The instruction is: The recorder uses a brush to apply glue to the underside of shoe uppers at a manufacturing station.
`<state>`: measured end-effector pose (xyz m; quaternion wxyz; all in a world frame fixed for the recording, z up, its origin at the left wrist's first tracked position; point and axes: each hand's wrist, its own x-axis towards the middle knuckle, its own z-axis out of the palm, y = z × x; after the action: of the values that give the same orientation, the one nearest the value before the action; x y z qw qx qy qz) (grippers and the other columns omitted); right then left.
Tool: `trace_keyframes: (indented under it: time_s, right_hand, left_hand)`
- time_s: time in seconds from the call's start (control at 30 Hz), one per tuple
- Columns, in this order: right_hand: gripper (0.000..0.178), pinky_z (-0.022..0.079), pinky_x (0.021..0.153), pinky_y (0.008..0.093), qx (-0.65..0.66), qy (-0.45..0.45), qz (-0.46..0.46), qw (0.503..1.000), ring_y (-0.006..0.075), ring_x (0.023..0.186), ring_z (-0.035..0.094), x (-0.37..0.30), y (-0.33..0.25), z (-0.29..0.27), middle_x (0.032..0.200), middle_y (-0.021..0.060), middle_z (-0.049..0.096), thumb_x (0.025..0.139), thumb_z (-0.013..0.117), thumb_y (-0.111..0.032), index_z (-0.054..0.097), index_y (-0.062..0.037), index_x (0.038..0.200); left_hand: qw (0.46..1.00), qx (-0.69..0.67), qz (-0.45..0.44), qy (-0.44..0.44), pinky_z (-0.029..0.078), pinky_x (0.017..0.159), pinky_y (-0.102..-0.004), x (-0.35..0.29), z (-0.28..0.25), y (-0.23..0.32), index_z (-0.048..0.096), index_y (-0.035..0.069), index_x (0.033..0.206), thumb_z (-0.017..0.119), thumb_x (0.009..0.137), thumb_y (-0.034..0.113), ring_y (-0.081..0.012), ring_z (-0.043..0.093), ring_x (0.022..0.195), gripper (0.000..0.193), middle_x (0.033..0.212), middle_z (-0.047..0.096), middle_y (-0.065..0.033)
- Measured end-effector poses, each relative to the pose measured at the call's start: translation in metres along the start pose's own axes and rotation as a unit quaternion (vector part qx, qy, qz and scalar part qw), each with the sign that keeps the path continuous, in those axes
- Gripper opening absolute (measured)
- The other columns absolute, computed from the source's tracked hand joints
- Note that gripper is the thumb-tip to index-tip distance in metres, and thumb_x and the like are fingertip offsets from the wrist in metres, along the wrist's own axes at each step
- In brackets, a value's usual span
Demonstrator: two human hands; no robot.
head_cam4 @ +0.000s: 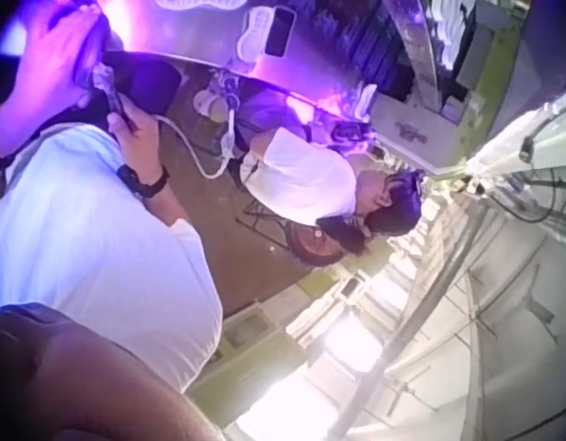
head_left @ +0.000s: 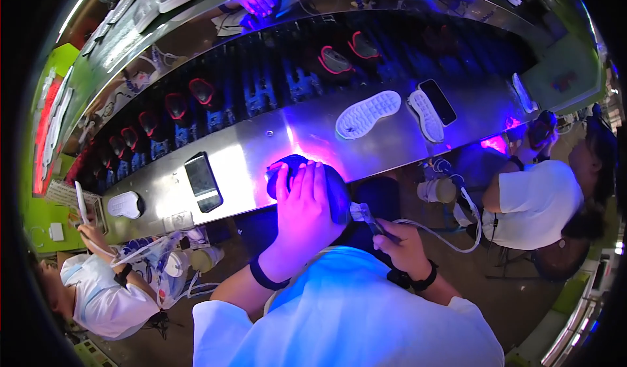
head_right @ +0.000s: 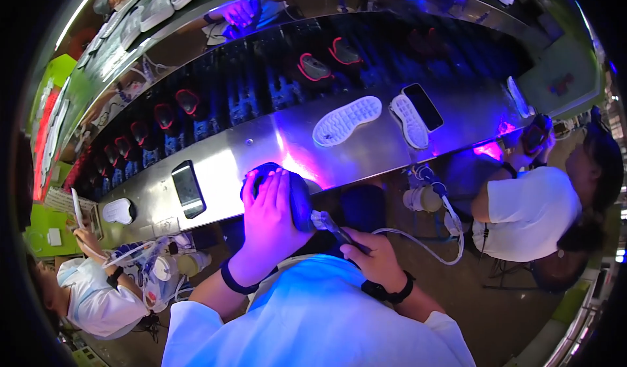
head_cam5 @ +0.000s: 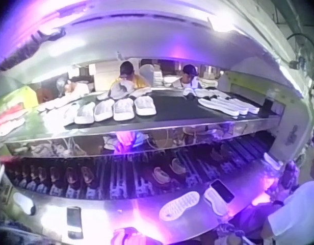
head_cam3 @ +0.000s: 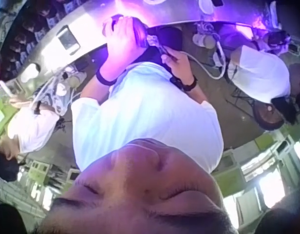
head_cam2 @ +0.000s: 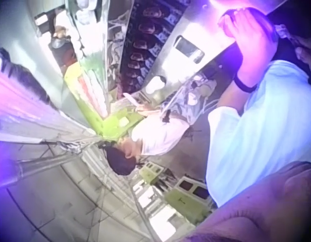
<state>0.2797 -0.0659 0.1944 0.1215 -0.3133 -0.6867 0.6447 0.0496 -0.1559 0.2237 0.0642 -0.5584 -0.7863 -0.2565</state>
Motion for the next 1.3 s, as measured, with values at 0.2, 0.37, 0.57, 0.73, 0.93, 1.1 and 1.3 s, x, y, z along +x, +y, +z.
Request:
trace_keyframes:
  time_s: [0.2, 0.37, 0.57, 0.73, 0.93, 1.1, 1.3]
  right_hand:
    - [0.040, 0.047, 0.065, 0.0300, -0.145, 0.069, -0.145, 0.976, 0.0166, 0.066, 0.055, 0.016, -0.038, -0.006, 0.077, 0.0106, 0.061, 0.089, 0.076, -0.007, 0.070, -0.0061, 0.128]
    - [0.039, 0.046, 0.064, 0.0313, -0.169, 0.038, -0.150, 0.973, 0.0199, 0.065, 0.054, 0.030, -0.042, -0.015, 0.077, 0.0116, 0.060, 0.088, 0.077, -0.006, 0.071, -0.0057, 0.126]
    - [0.038, 0.050, 0.070, 0.0311, -0.285, 0.043, -0.171, 0.942, 0.0217, 0.072, 0.063, 0.060, -0.077, -0.024, 0.083, 0.0122, 0.065, 0.087, 0.075, -0.002, 0.070, -0.0019, 0.125]
    - [0.038, 0.052, 0.076, 0.0264, -0.105, 0.033, -0.082, 0.991, 0.0132, 0.079, 0.066, 0.078, -0.045, -0.011, 0.093, 0.0068, 0.070, 0.091, 0.074, -0.005, 0.069, -0.0005, 0.128]
    - [0.033, 0.045, 0.067, 0.0244, -0.121, -0.033, -0.066, 0.990, 0.0066, 0.072, 0.056, 0.090, -0.069, -0.008, 0.078, -0.0016, 0.060, 0.095, 0.072, -0.009, 0.070, -0.0010, 0.126]
    - [0.035, 0.047, 0.070, 0.0267, -0.129, -0.038, -0.137, 0.981, 0.0086, 0.074, 0.057, 0.090, -0.103, -0.014, 0.085, 0.0027, 0.068, 0.093, 0.074, -0.010, 0.069, -0.0018, 0.127]
    - [0.039, 0.051, 0.072, 0.0258, -0.068, -0.095, -0.131, 0.985, 0.0091, 0.079, 0.064, 0.074, -0.102, -0.024, 0.093, 0.0023, 0.071, 0.092, 0.075, -0.007, 0.068, -0.0004, 0.130]
  left_hand:
    - [1.000, 0.015, 0.004, 0.000, 0.028, 0.119, -0.0604, 0.014, -0.008, -0.007, 0.055, -0.011, 0.130, 0.087, 0.062, 0.042, -0.0381, 0.065, 0.118, 0.092, 0.124, 0.066, -0.0266]
    - [0.999, -0.035, -0.006, -0.002, 0.028, 0.119, -0.0603, 0.021, -0.012, -0.015, 0.057, -0.008, 0.130, 0.088, 0.060, 0.041, -0.0377, 0.064, 0.120, 0.091, 0.123, 0.067, -0.0250]
    - [0.995, -0.084, -0.026, -0.051, 0.031, 0.117, -0.0572, 0.033, -0.020, -0.032, 0.050, -0.002, 0.141, 0.089, 0.064, 0.043, -0.0399, 0.059, 0.126, 0.097, 0.133, 0.062, -0.0231]
    - [0.985, 0.014, 0.017, -0.172, 0.055, 0.082, -0.0436, 0.021, -0.035, -0.080, 0.036, 0.002, 0.155, 0.088, 0.065, 0.027, -0.0344, 0.065, 0.098, 0.107, 0.104, 0.065, -0.0144]
    - [0.981, -0.124, -0.014, -0.149, 0.057, 0.071, -0.0474, -0.009, -0.043, -0.086, 0.040, -0.001, 0.152, 0.087, 0.065, 0.034, -0.0393, 0.069, 0.087, 0.105, 0.097, 0.069, -0.0203]
    - [0.957, -0.200, -0.041, -0.204, 0.058, 0.077, -0.0493, -0.023, -0.054, -0.066, 0.037, 0.003, 0.154, 0.089, 0.067, 0.037, -0.0435, 0.071, 0.088, 0.107, 0.101, 0.071, -0.0238]
    - [0.878, -0.377, -0.079, -0.283, 0.057, 0.096, -0.0450, -0.016, -0.066, -0.044, 0.038, 0.006, 0.152, 0.092, 0.068, 0.037, -0.0369, 0.072, 0.107, 0.105, 0.118, 0.072, -0.0194]
